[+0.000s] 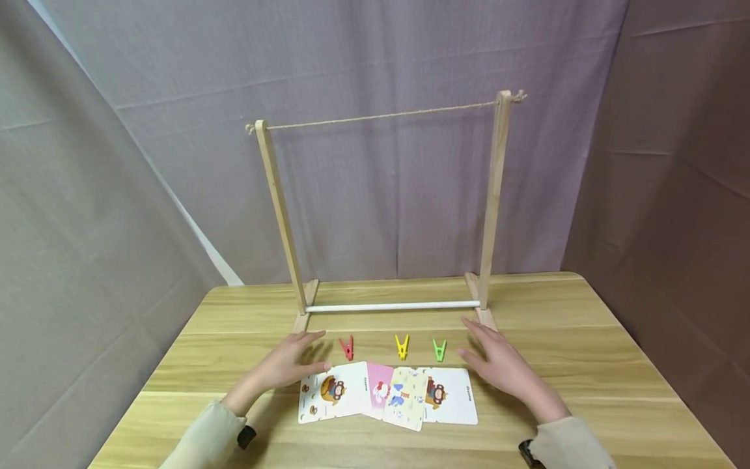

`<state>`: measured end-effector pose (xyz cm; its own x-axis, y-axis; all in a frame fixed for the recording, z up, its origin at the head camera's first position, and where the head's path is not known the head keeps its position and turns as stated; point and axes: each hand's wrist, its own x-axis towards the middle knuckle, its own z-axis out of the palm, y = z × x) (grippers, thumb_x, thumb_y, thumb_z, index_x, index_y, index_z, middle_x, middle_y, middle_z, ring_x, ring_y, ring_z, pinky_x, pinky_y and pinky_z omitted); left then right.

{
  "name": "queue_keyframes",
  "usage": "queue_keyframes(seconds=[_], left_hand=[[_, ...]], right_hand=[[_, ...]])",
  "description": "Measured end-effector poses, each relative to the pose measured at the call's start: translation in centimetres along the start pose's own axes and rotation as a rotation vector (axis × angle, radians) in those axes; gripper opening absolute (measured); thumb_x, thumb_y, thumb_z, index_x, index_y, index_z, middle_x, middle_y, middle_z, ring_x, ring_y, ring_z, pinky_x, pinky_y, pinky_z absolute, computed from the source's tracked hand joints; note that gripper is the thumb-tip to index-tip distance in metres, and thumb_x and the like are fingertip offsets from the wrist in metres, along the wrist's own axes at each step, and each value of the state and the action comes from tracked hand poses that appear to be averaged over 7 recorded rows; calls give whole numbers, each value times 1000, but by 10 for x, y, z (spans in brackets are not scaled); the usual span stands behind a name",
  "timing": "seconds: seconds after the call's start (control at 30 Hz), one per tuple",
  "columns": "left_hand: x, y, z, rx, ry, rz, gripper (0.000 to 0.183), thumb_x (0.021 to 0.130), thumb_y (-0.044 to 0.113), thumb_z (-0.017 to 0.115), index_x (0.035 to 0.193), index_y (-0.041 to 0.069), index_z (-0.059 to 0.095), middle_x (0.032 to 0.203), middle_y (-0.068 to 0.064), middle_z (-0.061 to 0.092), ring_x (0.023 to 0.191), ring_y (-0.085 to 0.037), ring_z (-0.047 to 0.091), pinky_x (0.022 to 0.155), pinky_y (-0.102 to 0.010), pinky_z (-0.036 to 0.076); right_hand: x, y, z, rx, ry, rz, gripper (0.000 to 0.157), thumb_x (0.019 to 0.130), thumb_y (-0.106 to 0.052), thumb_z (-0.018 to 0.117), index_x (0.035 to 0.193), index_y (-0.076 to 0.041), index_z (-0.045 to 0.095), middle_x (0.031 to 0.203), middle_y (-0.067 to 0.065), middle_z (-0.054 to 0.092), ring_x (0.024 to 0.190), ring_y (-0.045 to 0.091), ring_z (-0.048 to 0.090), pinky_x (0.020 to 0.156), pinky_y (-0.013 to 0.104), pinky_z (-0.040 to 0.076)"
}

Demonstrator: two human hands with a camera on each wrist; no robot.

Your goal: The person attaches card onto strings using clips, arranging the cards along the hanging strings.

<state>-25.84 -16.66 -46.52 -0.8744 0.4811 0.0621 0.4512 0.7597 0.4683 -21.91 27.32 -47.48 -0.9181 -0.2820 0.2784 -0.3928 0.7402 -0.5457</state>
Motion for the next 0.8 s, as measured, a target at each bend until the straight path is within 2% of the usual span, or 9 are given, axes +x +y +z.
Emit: queue_keyframes(seconds=[0.13,0.33,0.6,0.8], left_hand=[[0,1,1,-8,-16,-6,78,89,49,73,148,3,47,146,-25,48,133,-47,44,106,-65,37],[1,-1,4,35,-50,20,80,88,52,73,146,4,48,143,-23,49,129,-43,48,102,-61,43],[3,-3,7,-15,-108,31,83,86,53,75,145,1,49,141,-21,50,127,-38,48,102,-57,44],[4,-3,9,-51,-150,23,82,84,50,78,144,0,50,141,-22,51,129,-39,46,104,-57,42]], right_hand=[[-2,2,0,15,-1,-13,64,100,-26,63,150,4,39,145,36,43,129,57,44,104,70,33],[-3,5,0,38,-3,-3,62,101,-26,64,149,5,41,145,37,43,129,57,43,104,69,34],[-4,5,-1,51,-9,17,62,101,-28,63,148,5,42,144,37,43,129,57,43,103,69,34],[-5,5,-1,53,-18,38,61,101,-29,63,148,5,42,143,37,45,127,57,46,102,70,35]])
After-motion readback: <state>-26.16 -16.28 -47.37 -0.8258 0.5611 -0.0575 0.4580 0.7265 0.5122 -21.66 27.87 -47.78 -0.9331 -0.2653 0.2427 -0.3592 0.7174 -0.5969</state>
